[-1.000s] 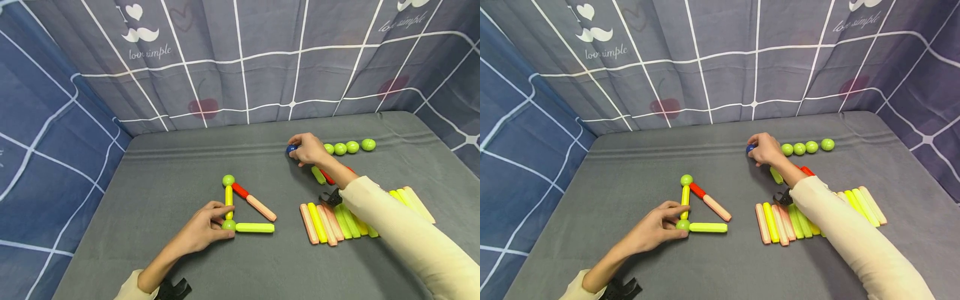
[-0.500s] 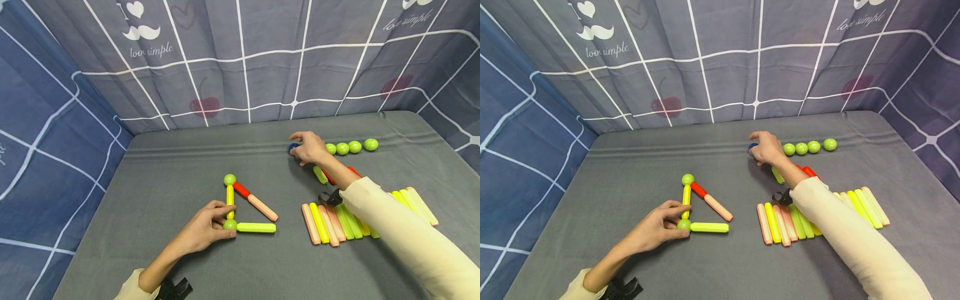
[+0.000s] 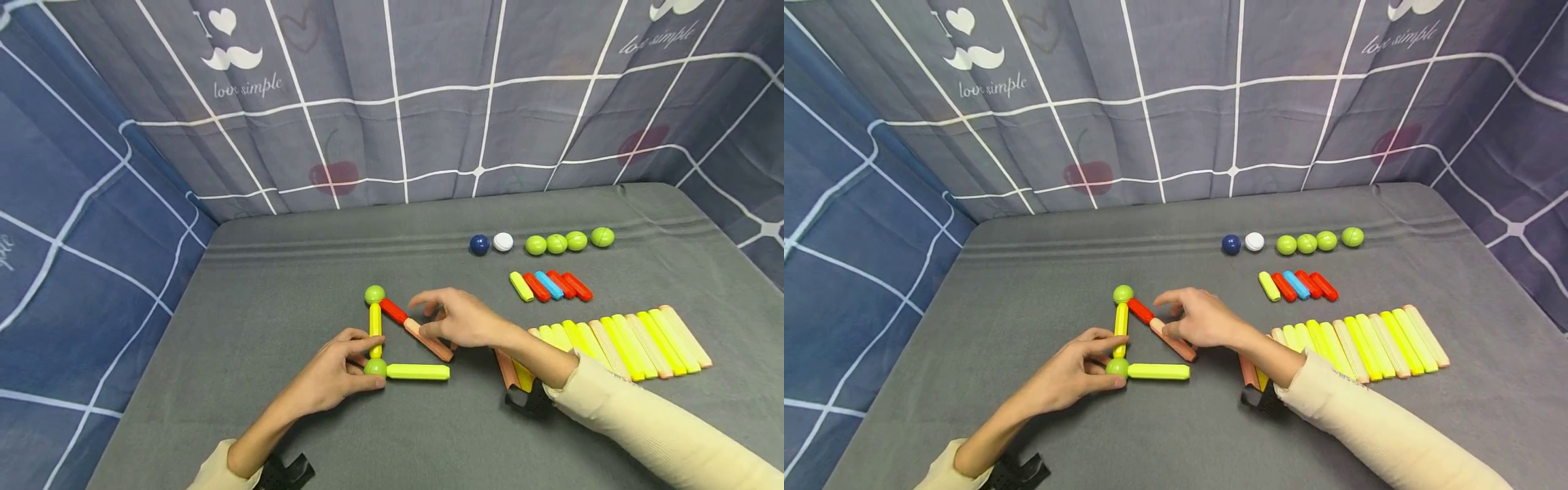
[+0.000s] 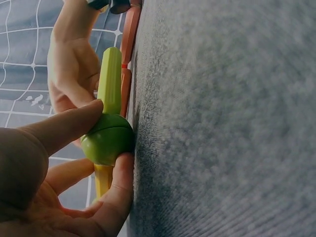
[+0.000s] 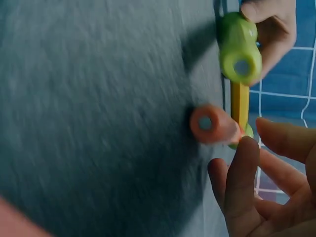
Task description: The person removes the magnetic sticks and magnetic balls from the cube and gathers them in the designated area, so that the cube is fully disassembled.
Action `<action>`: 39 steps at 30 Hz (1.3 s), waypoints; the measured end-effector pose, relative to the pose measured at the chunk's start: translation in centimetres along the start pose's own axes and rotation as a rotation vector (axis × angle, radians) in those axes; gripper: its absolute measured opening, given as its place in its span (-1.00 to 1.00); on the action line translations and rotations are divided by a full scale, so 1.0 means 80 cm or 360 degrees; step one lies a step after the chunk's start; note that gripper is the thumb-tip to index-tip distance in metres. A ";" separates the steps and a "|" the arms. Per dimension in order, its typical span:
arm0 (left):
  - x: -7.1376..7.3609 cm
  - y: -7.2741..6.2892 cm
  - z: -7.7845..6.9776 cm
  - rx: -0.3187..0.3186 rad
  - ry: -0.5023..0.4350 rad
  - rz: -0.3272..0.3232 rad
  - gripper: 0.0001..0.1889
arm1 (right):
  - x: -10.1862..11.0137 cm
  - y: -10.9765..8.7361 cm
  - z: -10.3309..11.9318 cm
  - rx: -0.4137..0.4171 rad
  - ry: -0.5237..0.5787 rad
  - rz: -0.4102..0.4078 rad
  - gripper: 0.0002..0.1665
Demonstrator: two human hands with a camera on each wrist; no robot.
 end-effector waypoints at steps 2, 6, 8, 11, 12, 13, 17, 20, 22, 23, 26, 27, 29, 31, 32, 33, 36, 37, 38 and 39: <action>0.000 0.000 0.001 0.0005 0.0000 0.0001 -0.32 | -0.009 0.000 0.001 0.0003 -0.0066 0.0008 -0.50; 0.000 0.000 0.002 0.0013 0.0008 -0.0007 -0.32 | -0.018 0.003 0.004 0.0013 -0.0154 0.0009 -0.48; 0.001 0.000 0.002 0.0010 0.0010 -0.0007 -0.32 | -0.021 0.004 0.005 0.0017 -0.0199 0.0000 -0.47; 0.000 0.000 0.002 -0.0002 0.0010 -0.0005 -0.33 | -0.023 0.007 0.007 0.0022 -0.0255 -0.0011 -0.46; 0.000 0.000 0.002 -0.0005 0.0007 -0.0005 -0.32 | -0.024 0.007 0.007 0.0022 -0.0262 -0.0008 -0.47; 0.000 0.000 0.002 -0.0007 0.0006 -0.0004 -0.32 | -0.025 0.008 0.008 0.0019 -0.0266 -0.0007 -0.47; 0.000 0.000 0.002 -0.0013 0.0000 -0.0004 -0.32 | -0.025 0.009 0.007 -0.0006 -0.0293 -0.0012 -0.58; -0.001 0.002 0.003 -0.0013 -0.0006 -0.0003 -0.32 | -0.023 0.008 0.006 -0.0014 -0.0312 -0.0010 -0.63; -0.001 0.002 0.003 -0.0009 -0.0011 -0.0003 -0.32 | -0.023 0.006 0.006 -0.0008 -0.0301 0.0001 -0.62; -0.001 0.002 0.003 -0.0009 -0.0014 -0.0002 -0.32 | -0.022 0.005 0.006 -0.0004 -0.0296 0.0008 -0.61; -0.001 0.002 0.003 -0.0006 -0.0014 -0.0002 -0.32 | -0.019 0.001 0.007 0.0028 -0.0254 0.0011 -0.57; -0.001 0.002 0.003 -0.0005 -0.0014 -0.0002 -0.32 | -0.017 -0.001 0.008 0.0042 -0.0237 0.0009 -0.56; -0.001 0.002 0.002 -0.0008 -0.0009 -0.0003 -0.32 | -0.012 -0.006 0.010 0.0074 -0.0191 0.0001 -0.55; -0.001 0.002 0.002 -0.0009 -0.0007 -0.0004 -0.32 | -0.005 -0.014 0.013 0.0104 -0.0137 -0.0011 -0.55; -0.001 0.002 0.002 -0.0010 -0.0008 -0.0007 -0.32 | -0.002 -0.017 0.015 0.0117 -0.0116 -0.0020 -0.55; -0.001 0.002 0.002 -0.0012 -0.0008 -0.0011 -0.32 | 0.002 -0.022 0.016 0.0119 -0.0093 -0.0028 -0.55; -0.001 0.002 0.002 -0.0015 -0.0009 -0.0017 -0.32 | 0.016 -0.039 0.017 0.0121 -0.0057 -0.0080 -0.55; -0.001 0.002 0.002 -0.0019 -0.0010 -0.0018 -0.32 | 0.022 -0.045 0.016 0.0114 -0.0050 -0.0099 -0.55; -0.001 0.001 0.003 -0.0021 -0.0012 -0.0019 -0.32 | 0.027 -0.053 0.014 0.0111 -0.0048 -0.0117 -0.55; -0.001 0.001 0.003 -0.0025 -0.0014 -0.0018 -0.32 | 0.034 -0.061 0.012 0.0092 -0.0045 -0.0137 -0.55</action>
Point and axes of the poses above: each hand's wrist, its own y-axis towards the middle knuckle, its own x-axis out of the back of the hand, z = x × y, the point moved 7 cm from there along y, towards the middle knuckle, and after that the axes turned 5 degrees about x, right-handed, at the moved point
